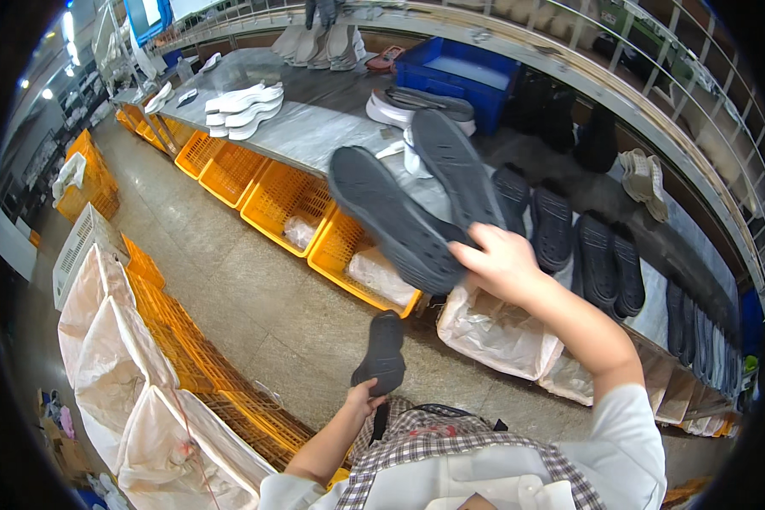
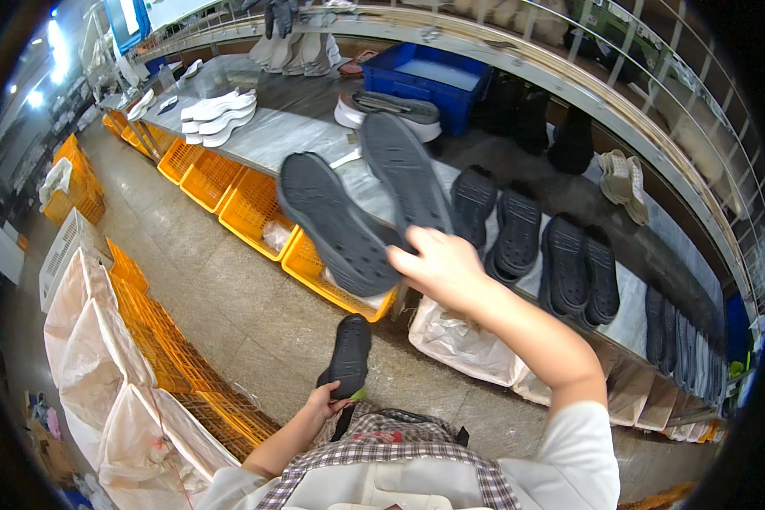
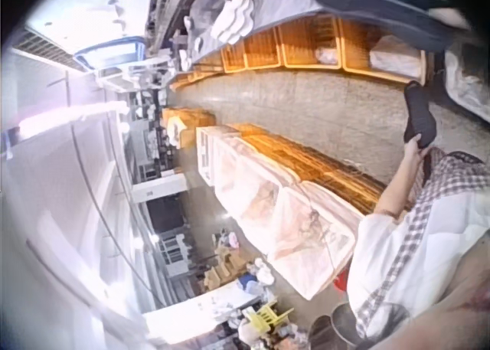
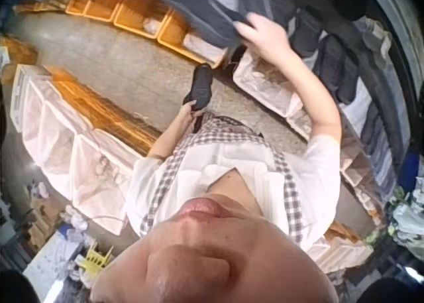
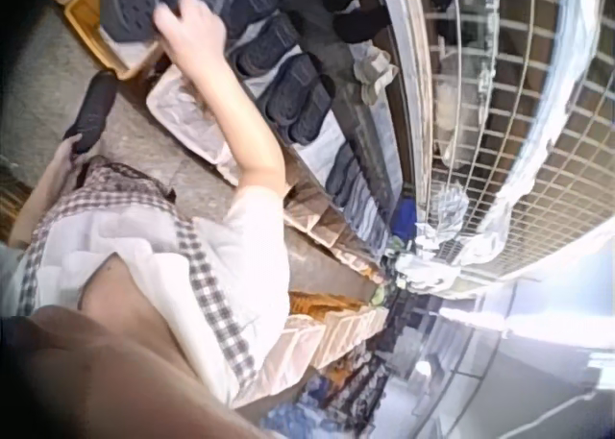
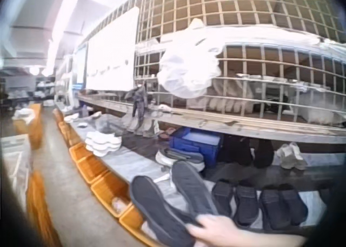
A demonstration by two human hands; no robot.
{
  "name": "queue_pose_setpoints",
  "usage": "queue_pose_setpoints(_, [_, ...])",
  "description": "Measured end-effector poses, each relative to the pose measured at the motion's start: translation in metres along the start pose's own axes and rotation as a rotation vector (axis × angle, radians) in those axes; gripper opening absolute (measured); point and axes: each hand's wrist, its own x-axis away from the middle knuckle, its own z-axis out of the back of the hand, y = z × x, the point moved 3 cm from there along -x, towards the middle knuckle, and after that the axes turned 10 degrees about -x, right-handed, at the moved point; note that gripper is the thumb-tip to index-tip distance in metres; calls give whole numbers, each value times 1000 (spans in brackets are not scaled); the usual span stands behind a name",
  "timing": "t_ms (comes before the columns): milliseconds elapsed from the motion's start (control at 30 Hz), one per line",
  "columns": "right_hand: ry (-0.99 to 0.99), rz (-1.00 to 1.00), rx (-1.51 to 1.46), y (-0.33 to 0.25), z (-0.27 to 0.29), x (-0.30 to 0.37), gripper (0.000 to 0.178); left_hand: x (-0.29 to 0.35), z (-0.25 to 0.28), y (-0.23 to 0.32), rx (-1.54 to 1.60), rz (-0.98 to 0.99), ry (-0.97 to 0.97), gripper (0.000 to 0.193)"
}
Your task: The person sorts and stacks various slippers and sandals from a display table into yellow crates. They handle black, white, and brown footwear, turning them over and arranging them in piles before placing them into crates.
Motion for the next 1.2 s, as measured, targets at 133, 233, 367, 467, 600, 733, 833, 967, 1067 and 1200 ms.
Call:
queue_pose_setpoints(133, [-12,15,-118,24,-103,-125,32,6,50,42,163,-25,140,34])
queue_pose_setpoints(233, [-11,-83,-123,51,-168,-184,24,7,83,68,249,-14,232,32])
queue_pose_setpoints(367, [-12,-134,-108,81,-224,-225,25,-2,109,91,360,15,262,36])
queue_pose_setpoints(467, [4,-135,-86,87,-246,-238,26,-11,124,99,375,75,310,42])
queue_pose_setpoints(600, [141,22,-34,87,-252,-245,23,-26,131,103,403,124,233,46])
queue_pose_setpoints(733, [83,155,-58,87,-257,-254,19,-45,131,101,394,135,237,45])
queue_pose_setpoints(833, [31,161,-141,86,-254,-256,17,-54,129,100,353,165,242,43])
queue_pose_setpoints(967, [104,167,-149,94,-227,-245,17,-58,125,105,357,132,163,47])
queue_pose_setpoints(1067, [-9,84,-133,111,-212,-233,20,-59,121,113,319,114,156,42])
queue_pose_setpoints(1200, [-230,-75,-65,120,-210,-225,22,-46,109,132,221,51,166,40])
